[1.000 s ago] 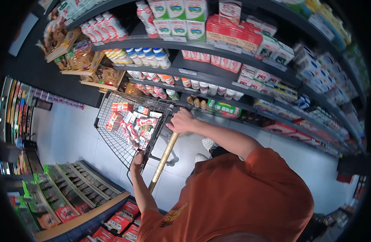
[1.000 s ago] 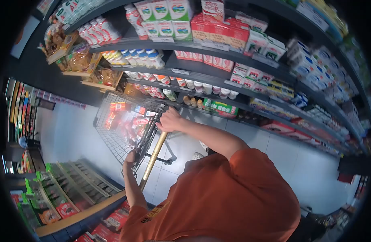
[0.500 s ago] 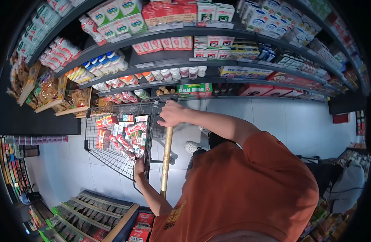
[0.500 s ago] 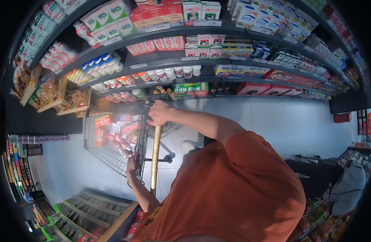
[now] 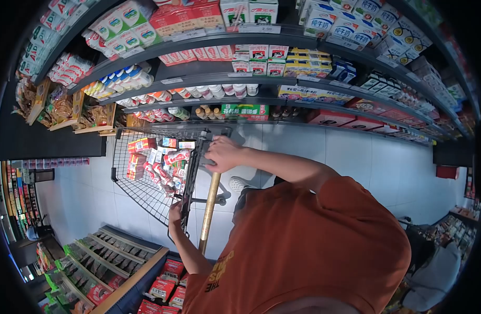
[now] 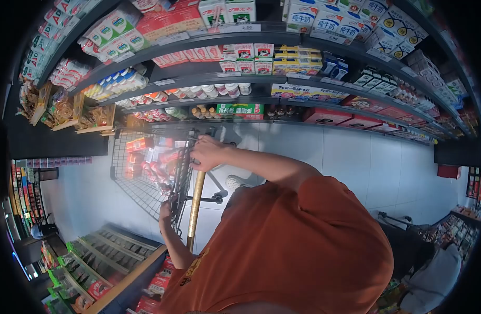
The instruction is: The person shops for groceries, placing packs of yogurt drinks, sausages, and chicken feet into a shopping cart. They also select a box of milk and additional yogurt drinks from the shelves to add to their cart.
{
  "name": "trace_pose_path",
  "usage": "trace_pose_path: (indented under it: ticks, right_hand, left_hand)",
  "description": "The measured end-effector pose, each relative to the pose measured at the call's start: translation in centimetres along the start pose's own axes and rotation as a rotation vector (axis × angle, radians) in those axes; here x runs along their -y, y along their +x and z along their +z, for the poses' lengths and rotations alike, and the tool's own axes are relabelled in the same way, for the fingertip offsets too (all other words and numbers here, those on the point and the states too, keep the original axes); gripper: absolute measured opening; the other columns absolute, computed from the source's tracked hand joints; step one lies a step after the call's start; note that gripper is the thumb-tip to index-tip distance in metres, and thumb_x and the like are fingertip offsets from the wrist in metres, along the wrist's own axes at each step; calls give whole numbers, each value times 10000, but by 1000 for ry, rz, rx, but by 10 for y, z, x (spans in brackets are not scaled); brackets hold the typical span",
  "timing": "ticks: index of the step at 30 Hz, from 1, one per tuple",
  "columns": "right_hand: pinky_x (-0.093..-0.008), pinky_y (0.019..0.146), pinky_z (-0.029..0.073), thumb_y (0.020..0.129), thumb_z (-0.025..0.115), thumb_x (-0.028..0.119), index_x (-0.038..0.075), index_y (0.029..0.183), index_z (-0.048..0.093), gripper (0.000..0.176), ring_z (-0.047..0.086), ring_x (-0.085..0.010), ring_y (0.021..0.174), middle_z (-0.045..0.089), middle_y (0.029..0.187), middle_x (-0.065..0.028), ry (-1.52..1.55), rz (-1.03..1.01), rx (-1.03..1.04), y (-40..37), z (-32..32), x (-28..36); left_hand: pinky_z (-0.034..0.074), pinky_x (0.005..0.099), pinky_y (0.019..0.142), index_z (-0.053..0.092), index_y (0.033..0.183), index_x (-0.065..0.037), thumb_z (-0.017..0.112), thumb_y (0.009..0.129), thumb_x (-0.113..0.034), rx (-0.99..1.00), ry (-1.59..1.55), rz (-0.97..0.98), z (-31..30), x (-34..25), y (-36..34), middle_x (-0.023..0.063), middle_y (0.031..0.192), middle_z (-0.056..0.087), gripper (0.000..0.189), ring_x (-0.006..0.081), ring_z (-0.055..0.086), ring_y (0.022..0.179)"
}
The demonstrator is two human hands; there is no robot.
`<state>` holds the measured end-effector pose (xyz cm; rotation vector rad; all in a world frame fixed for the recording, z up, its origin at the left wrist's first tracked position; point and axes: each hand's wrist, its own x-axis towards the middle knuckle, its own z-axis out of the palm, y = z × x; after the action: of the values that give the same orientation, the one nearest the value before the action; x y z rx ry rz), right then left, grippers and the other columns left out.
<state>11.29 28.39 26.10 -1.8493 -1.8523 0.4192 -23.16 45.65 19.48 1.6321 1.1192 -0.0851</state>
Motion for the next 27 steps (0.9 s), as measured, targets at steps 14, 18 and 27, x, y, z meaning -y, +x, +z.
trace_pose_path:
  ticks: [14,18,27]
  right_hand:
    - [-466,1012,402,826,676,165,23,1192,580,404,491,-344,1194,538,1224,-160,-479,557,-638,-191,-156,-268]
    - [-491,1021,377,758,725,73,32,1233,556,505,452,-335,1239,503,1279,-167,-521,623,-374,-194,-164,-312]
    - [-492,1016,389,774,689,8,10,1210,542,460,498,-347,1204,559,1207,-190,-491,612,-315,-195,-166,-320]
  left_hand:
    - [428,253,561,739,1107,-40,519,984,-339,-40,59,-69,96,-17,-38,25,797,714,391,74,569,650]
    - [444,271,564,744,1082,-44,519,990,-308,-45,238,19,114,-22,-43,51,735,700,358,97,572,619]
    - [495,343,622,697,1133,-40,491,979,-256,-102,417,203,141,-23,-54,185,745,666,335,233,647,613]
